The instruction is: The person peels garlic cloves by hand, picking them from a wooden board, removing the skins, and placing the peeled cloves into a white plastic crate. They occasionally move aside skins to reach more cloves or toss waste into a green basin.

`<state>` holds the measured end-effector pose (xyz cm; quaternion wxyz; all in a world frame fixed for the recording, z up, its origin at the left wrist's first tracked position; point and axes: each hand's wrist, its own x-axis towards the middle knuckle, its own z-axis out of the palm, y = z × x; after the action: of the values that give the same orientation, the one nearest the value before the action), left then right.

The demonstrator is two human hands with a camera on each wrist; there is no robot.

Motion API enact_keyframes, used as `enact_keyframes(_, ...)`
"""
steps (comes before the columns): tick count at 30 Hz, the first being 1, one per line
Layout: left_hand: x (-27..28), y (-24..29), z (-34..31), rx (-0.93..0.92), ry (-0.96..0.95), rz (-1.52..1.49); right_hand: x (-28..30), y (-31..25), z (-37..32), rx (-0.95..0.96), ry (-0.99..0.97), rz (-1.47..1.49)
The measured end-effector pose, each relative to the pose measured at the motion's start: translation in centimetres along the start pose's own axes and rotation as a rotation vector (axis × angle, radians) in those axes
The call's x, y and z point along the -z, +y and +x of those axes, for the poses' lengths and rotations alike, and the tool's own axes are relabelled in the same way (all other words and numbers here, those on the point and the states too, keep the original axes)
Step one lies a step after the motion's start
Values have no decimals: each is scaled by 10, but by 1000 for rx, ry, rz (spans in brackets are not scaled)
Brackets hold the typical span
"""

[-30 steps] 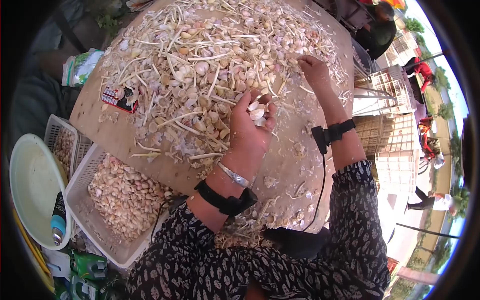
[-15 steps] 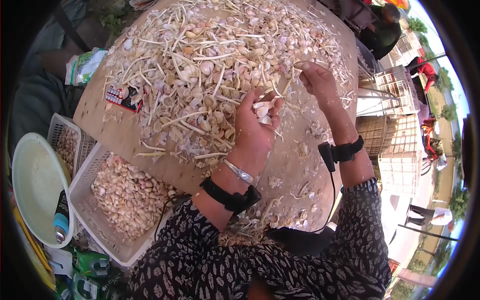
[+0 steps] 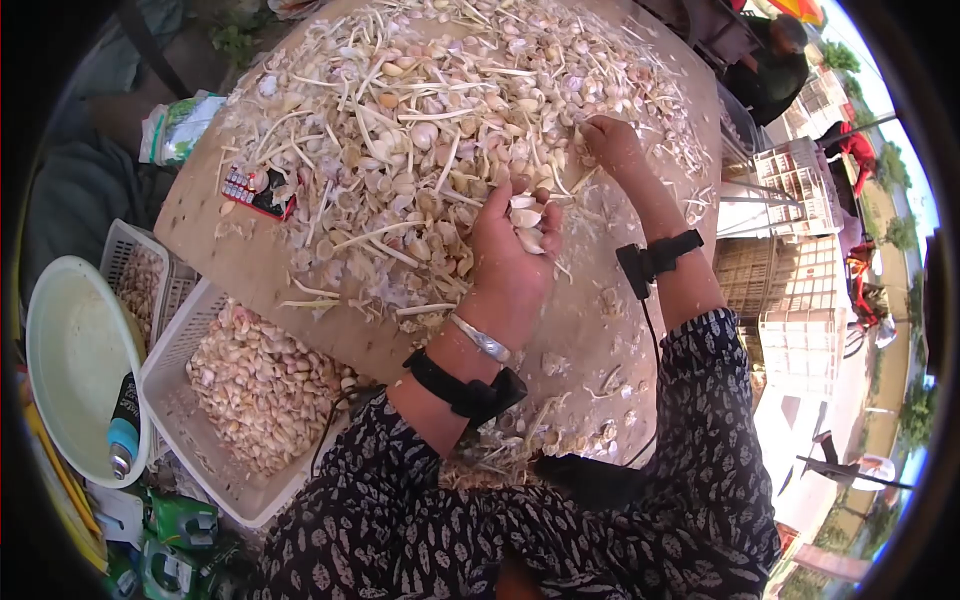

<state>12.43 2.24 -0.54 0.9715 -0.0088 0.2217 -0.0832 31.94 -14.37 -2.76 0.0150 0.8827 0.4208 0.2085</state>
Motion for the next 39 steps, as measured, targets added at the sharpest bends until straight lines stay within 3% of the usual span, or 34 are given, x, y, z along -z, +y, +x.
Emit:
enact_keyframes(2,3,-8,-3,-6,-1,42,40,-15,-12,-928,-214,899)
enact_keyframes(3,0,-7,-3,-14,32,61,59,-27,-15,-1004,-123,1225)
enact_keyframes(7,-14,-3,-10,-48,123,124,108,-75,-5,-923,-93,1549)
enact_keyframes(10,-22,-3,-14,-76,153,83,97,-73,11,-927,-192,1313)
enact_keyframes(12,-15,-2,-12,-59,119,70,47,-47,35,-716,132,741)
enact_keyframes(13,-13,0,-11,-42,83,57,30,-43,47,-710,135,747)
enact_keyframes(15,-12,1,-10,-45,76,41,7,-44,67,-506,-53,387)
enact_keyframes(18,-9,4,-10,-49,40,7,5,-49,68,-468,-84,375)
enact_keyframes(19,-8,4,-9,-69,20,13,19,-52,61,-619,-38,571)
enact_keyframes(20,-8,2,-7,-85,-5,21,33,-58,55,-624,-40,561)
enact_keyframes(22,-8,2,-9,-63,-15,32,49,-58,34,-877,-14,928)
enact_keyframes(31,-25,6,-48,-50,-68,-44,101,-88,-50,-946,-18,706)
enact_keyframes(35,-18,12,-67,6,-213,-50,144,-134,-78,-1163,94,1133)
enact_keyframes(36,-22,18,-79,13,-217,-39,156,-144,-86,-1169,108,1134)
enact_keyframes(38,-25,35,-111,-12,-369,21,181,-167,-109,-1070,269,1440)
enact_keyframes(39,-21,51,-130,-3,-383,38,199,-183,-118,-1081,295,1404)
